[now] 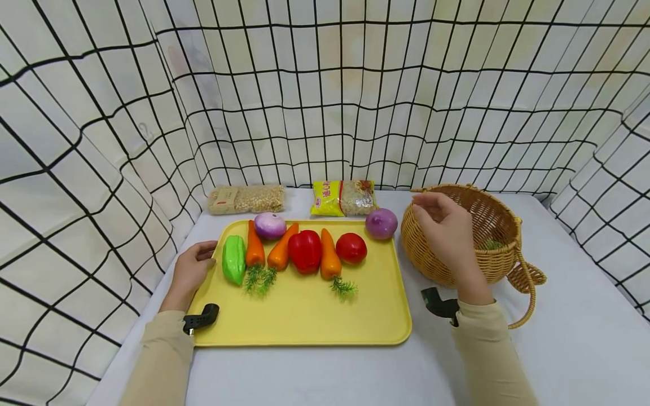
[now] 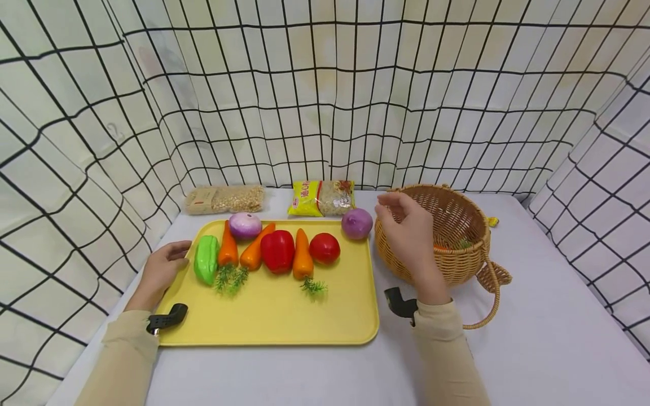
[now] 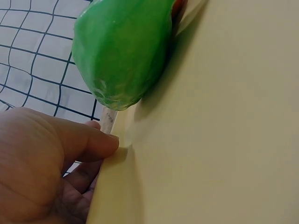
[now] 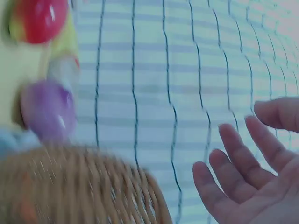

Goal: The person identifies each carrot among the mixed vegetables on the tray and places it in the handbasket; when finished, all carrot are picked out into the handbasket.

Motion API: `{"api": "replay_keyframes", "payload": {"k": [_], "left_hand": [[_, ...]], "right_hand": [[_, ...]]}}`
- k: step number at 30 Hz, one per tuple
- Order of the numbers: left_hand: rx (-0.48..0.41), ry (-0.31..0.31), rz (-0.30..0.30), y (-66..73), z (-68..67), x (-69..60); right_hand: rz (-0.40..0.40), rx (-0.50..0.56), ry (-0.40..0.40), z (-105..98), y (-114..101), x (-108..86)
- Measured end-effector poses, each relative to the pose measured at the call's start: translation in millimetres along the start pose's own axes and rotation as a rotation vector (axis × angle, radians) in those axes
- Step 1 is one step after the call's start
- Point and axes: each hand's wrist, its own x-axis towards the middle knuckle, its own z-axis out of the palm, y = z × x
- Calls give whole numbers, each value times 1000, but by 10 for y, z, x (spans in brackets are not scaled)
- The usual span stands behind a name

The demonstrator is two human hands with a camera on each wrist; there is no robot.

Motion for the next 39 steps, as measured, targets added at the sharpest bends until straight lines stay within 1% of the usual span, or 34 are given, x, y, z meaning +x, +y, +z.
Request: {"api": "replay_keyframes", "payload": {"k": [2,5,10,14,18,20,24,27,32,37,39], "left_hand": [[-1,10,-3,-1,-4,-3],[-14,27,-2,-4,-3,2],[-41,39,8,8,23,9],[-26,43,10,0,29,-8],[-13,51,16,-4,8,-25],[-11,57,19,-7,-1,-24],[-12,53,25,-18,5,-7],[-9,49,29,-27,24,15],[-2,53,34,-35,27,25],[-8,44,18,-24,14,13],[-13,44,17,-18,8,8]], "right_hand": [[4,52,-18,137,-15,-14],[39,106,-55,327,-21,-42],[120,144,-123,585,-6,-109],[164,119,-163,768,-9,-187],[191,86,-201,940,-36,-277],[200,96,-226,1014,-62,-321],[232,139,-253,1155,-73,-415],[227,143,-255,1258,-49,-471],[186,127,-280,1419,-31,-527],[190,115,-309,1490,-64,-549],[195,94,-327,1497,-81,-554]]}}
